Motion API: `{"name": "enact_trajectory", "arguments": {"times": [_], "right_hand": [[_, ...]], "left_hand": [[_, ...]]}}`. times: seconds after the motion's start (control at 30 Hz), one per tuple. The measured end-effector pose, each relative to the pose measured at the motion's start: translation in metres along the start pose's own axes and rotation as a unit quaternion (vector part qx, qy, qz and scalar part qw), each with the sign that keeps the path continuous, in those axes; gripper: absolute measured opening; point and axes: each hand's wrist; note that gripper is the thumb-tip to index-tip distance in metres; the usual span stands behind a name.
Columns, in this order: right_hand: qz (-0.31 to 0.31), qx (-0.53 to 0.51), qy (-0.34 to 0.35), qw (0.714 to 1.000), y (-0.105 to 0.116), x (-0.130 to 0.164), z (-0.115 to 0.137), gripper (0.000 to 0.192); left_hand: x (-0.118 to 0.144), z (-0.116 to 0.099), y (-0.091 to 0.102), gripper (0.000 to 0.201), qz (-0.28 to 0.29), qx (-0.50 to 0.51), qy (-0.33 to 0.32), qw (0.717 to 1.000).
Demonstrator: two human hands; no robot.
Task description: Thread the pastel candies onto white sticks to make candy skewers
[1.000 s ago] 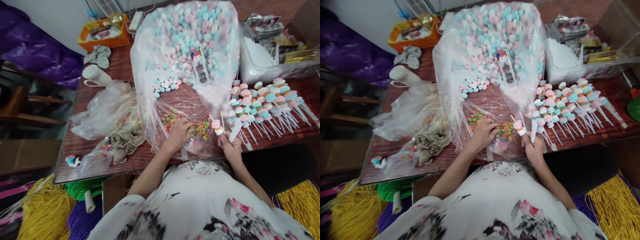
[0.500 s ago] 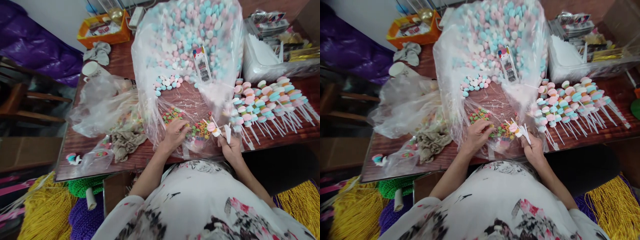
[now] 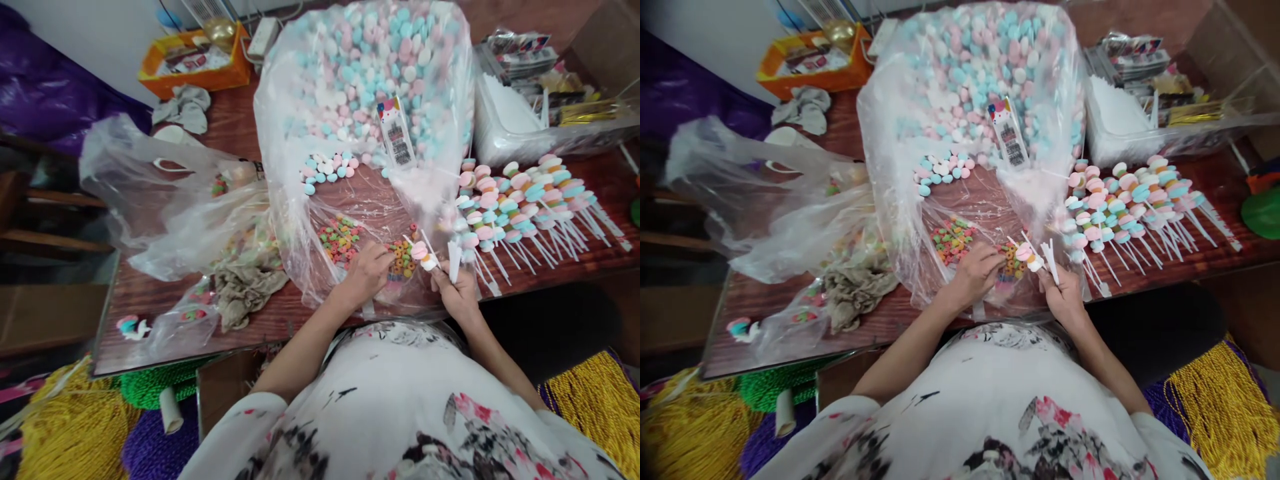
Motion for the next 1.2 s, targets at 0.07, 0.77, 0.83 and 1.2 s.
{"name": "enact_trajectory", "arguments": {"times": [0.07, 0.77, 0.83, 1.2], "right_hand": [[0.015, 0.010, 0.019, 1.000, 0.001, 0.002, 0.002, 0.038], [0.061, 0.071, 0.100, 0.991, -0.014, 0.015, 0.014, 0.023], [0.065, 0.075, 0.112, 0.989, -0.018, 0.015, 0.015, 0.022], [0.067, 0.023, 0.111, 0.991, -0.023, 0.013, 0.006, 0.032]], "left_hand": [[0.001, -0.002, 0.007, 0.013, -0.054, 0.067, 0.062, 0.994], [0.008, -0.025, 0.031, 0.010, -0.176, 0.033, 0.039, 0.983], [0.010, -0.025, 0.032, 0.012, -0.174, 0.035, 0.016, 0.984], [0.010, -0.026, 0.019, 0.025, -0.258, 0.454, 0.380, 0.763]]}}
Point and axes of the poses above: each hand's wrist, its own x-axis away from the middle knuckle, its own y-axis out of the back of the hand, z = x × y, and after that the axes turned 5 degrees about -z, right-handed
